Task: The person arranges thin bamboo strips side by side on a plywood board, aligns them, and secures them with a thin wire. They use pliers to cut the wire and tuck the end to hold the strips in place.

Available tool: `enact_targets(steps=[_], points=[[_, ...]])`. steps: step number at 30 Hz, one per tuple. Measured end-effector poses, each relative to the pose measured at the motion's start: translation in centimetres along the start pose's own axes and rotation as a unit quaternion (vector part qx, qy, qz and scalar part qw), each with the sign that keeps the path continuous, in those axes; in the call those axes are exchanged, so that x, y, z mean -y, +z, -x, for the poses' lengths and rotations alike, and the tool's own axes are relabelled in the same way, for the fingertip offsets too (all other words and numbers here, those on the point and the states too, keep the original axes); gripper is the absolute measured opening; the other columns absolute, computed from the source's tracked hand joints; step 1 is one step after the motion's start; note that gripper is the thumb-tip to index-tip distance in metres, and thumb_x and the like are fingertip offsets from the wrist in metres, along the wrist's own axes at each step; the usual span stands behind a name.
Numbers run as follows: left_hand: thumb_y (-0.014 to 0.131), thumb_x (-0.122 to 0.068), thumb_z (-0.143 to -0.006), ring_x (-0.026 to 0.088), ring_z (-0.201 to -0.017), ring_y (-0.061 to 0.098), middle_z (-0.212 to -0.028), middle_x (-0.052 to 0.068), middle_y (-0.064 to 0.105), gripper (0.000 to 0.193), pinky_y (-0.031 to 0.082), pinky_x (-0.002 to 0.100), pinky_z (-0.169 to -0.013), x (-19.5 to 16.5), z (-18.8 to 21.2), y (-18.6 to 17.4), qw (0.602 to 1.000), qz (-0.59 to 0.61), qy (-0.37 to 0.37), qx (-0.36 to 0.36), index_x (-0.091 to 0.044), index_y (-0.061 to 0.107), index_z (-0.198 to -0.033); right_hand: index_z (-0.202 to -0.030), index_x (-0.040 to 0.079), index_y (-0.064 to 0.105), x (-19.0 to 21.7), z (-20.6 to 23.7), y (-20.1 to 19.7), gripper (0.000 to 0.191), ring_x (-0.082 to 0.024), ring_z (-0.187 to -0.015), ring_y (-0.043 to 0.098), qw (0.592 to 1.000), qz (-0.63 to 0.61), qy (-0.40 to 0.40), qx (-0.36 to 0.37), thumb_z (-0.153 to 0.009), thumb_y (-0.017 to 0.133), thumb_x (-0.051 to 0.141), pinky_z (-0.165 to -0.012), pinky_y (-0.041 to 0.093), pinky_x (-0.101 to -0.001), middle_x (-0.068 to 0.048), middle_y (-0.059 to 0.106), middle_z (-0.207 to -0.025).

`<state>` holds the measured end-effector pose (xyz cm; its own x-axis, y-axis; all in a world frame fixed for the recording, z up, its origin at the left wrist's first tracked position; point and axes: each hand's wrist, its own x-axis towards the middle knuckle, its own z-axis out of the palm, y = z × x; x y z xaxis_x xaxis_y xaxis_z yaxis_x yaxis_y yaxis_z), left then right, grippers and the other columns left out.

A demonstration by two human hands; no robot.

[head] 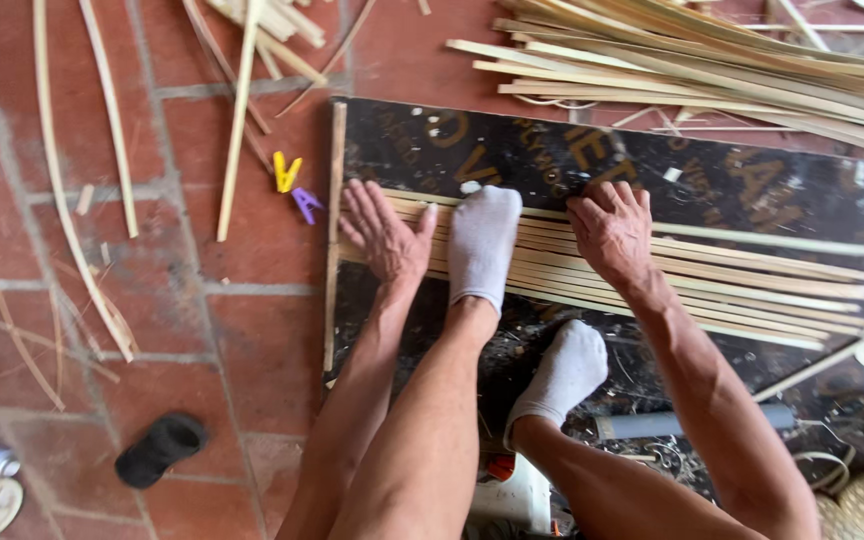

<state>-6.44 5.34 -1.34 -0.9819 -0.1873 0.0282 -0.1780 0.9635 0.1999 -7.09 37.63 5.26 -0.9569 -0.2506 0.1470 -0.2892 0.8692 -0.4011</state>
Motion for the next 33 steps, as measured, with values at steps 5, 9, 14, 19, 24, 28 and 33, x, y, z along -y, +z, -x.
enact_targets(steps=[5, 9, 14, 19, 24, 28, 33], points=[[0.061, -0.07, -0.094, 0.041, -0.159, 0.009, -0.17, 0.027, 0.013, 0.109, 0.004, 0.062, -0.126, -0.2, 0.2, -0.1, 1.0, 0.007, -0.01, 0.012, 0.008, 0.021, -0.16, -0.105, 0.015, 0.067, -0.7, 2.6, 0.1, 0.017, -0.026, -0.098, 0.054, 0.997, 0.021, 0.016, -0.076, -0.093, 0.08, 0.017, -0.087, 0.036, -0.0443, -0.004, 0.059, -0.104], [0.06, -0.071, -0.094, 0.04, -0.16, 0.008, -0.17, 0.027, 0.013, 0.11, 0.004, 0.062, -0.127, -0.1, 0.3, 0.1, 1.0, 0.009, -0.013, 0.008, 0.007, 0.021, -0.161, -0.105, 0.015, 0.065, -0.8, 3.3, 0.5, 0.019, -0.026, -0.095, 0.052, 0.996, 0.014, 0.012, -0.091, -0.095, 0.081, 0.017, -0.087, 0.036, -0.0449, -0.003, 0.057, -0.099], [0.06, -0.07, -0.095, 0.041, -0.159, 0.008, -0.17, 0.027, 0.012, 0.11, 0.004, 0.062, -0.126, 0.1, 0.4, 0.1, 1.0, -0.003, -0.006, 0.009, 0.007, 0.018, -0.161, -0.106, 0.015, 0.065, -0.3, 3.3, 0.6, 0.019, -0.026, -0.095, 0.053, 0.995, 0.014, 0.014, -0.096, -0.094, 0.08, 0.018, -0.087, 0.036, -0.0448, -0.003, 0.057, -0.099], [0.06, -0.068, -0.096, 0.041, -0.16, 0.007, -0.17, 0.027, 0.011, 0.109, 0.004, 0.061, -0.127, 0.0, 0.5, -0.2, 1.0, -0.008, 0.002, 0.017, 0.008, 0.017, -0.161, -0.103, 0.022, 0.07, -4.9, 1.0, -1.2, 0.016, -0.019, -0.089, 0.051, 0.989, 0.104, -0.009, -0.101, -0.093, 0.083, 0.018, -0.079, 0.038, -0.0421, 0.001, 0.063, -0.102], [0.06, -0.068, -0.097, 0.041, -0.16, 0.007, -0.17, 0.028, 0.011, 0.109, 0.003, 0.062, -0.127, 0.0, 0.6, -0.2, 1.0, -0.008, 0.003, 0.017, 0.008, 0.017, -0.161, -0.125, 0.005, 0.064, -15.2, -3.3, -7.4, 0.038, -0.026, -0.114, 0.054, 0.966, 0.235, 0.084, -0.07, -0.09, 0.076, 0.015, -0.091, 0.043, -0.0404, -0.014, 0.06, -0.121], [0.06, -0.068, -0.096, 0.041, -0.16, 0.008, -0.17, 0.028, 0.012, 0.108, 0.003, 0.062, -0.126, 0.1, 0.4, -0.3, 1.0, 0.008, -0.003, 0.016, 0.008, 0.017, -0.161, -0.102, 0.013, 0.073, -18.0, -5.4, -10.3, 0.01, -0.023, -0.092, 0.059, 0.951, 0.261, 0.114, 0.12, -0.109, 0.069, 0.009, -0.084, 0.047, -0.0417, -0.01, 0.067, -0.095], [0.06, -0.063, -0.098, 0.042, -0.158, 0.011, -0.168, 0.029, 0.015, 0.102, 0.004, 0.063, -0.125, 0.0, 0.4, -0.2, 1.0, -0.002, 0.006, 0.018, 0.008, 0.022, -0.16, -0.096, 0.009, 0.073, -16.8, -5.9, -13.9, 0.017, -0.016, -0.085, 0.066, 0.979, 0.196, -0.059, 0.0, -0.112, 0.07, 0.016, -0.078, 0.051, -0.0341, -0.005, 0.073, -0.093]])
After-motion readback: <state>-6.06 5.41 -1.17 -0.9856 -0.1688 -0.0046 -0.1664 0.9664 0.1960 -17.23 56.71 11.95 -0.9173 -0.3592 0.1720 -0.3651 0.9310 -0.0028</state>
